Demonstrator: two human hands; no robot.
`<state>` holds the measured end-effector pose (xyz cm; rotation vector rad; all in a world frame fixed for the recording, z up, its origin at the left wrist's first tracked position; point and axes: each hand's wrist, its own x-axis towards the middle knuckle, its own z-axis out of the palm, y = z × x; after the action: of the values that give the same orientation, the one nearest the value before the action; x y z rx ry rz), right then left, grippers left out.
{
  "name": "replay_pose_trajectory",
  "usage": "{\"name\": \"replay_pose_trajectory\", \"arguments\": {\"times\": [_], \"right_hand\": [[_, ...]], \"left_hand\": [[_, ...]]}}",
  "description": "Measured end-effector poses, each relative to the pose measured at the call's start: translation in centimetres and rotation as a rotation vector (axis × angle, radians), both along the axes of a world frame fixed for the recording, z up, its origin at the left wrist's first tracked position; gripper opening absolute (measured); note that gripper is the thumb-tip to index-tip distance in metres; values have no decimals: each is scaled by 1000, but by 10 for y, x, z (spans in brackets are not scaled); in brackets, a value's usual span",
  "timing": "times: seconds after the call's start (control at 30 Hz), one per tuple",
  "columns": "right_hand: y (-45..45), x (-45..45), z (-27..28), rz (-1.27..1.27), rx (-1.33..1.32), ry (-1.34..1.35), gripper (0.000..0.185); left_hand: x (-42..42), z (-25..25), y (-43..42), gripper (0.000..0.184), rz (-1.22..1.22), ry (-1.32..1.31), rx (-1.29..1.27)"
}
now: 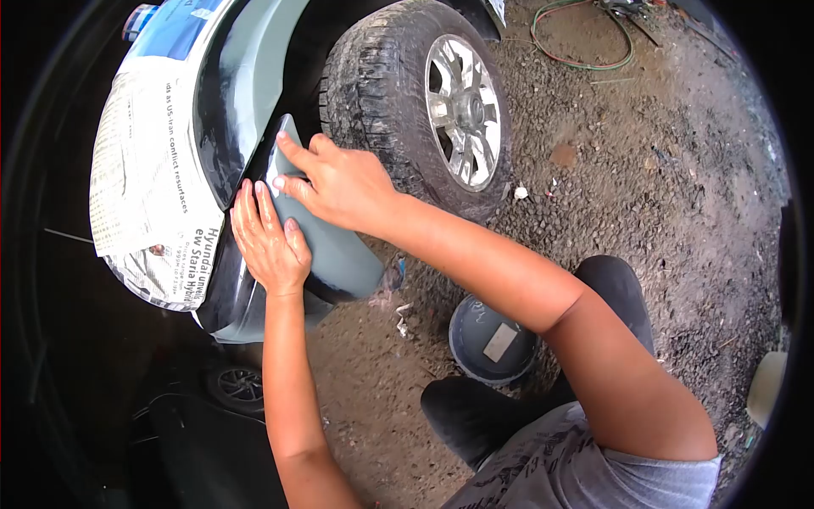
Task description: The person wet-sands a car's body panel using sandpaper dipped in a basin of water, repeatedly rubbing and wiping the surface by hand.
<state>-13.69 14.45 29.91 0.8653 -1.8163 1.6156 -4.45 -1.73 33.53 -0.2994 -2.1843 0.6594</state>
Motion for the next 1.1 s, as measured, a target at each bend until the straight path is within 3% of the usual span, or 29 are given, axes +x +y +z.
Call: {"name": "replay_pose_trajectory", "arguments": {"times": [0.23, 0.27, 0.37, 0.4, 0.5, 0.63, 0.73, 0.83, 0.87, 1.1], "right_hand": [[-3, 18, -25, -12, 30, 104, 57], [0, 20, -32, 82, 39, 64, 52], [-7, 15, -39, 237, -245, -124, 44], [-12, 10, -34, 330, -361, -360, 38], [-30, 1, -32, 441, -412, -576, 42], [-65, -47, -4, 426, -722, -528, 46], [-61, -57, 13, 431, -695, -609, 43], [-63, -15, -15, 487, -800, -533, 33], [-67, -11, -29, 643, -839, -588, 28], [-52, -48, 10, 814, -953, -680, 33]], "left_hand": [[-1, -1, 0, 61, 2, 1, -3], [-2, -1, -1, 61, 3, 2, -3], [-1, -1, 1, 61, 2, 2, 0], [-1, 0, 1, 61, -5, 4, -1], [0, 0, 2, 62, 7, 2, -6], [-1, 0, 1, 63, 15, -1, 0], [0, -1, 2, 63, 22, -7, 2], [-1, 1, 3, 63, 12, 0, 11], [0, 1, 3, 63, 8, -1, 13], [-1, -1, 2, 62, 11, 9, 5]]}}
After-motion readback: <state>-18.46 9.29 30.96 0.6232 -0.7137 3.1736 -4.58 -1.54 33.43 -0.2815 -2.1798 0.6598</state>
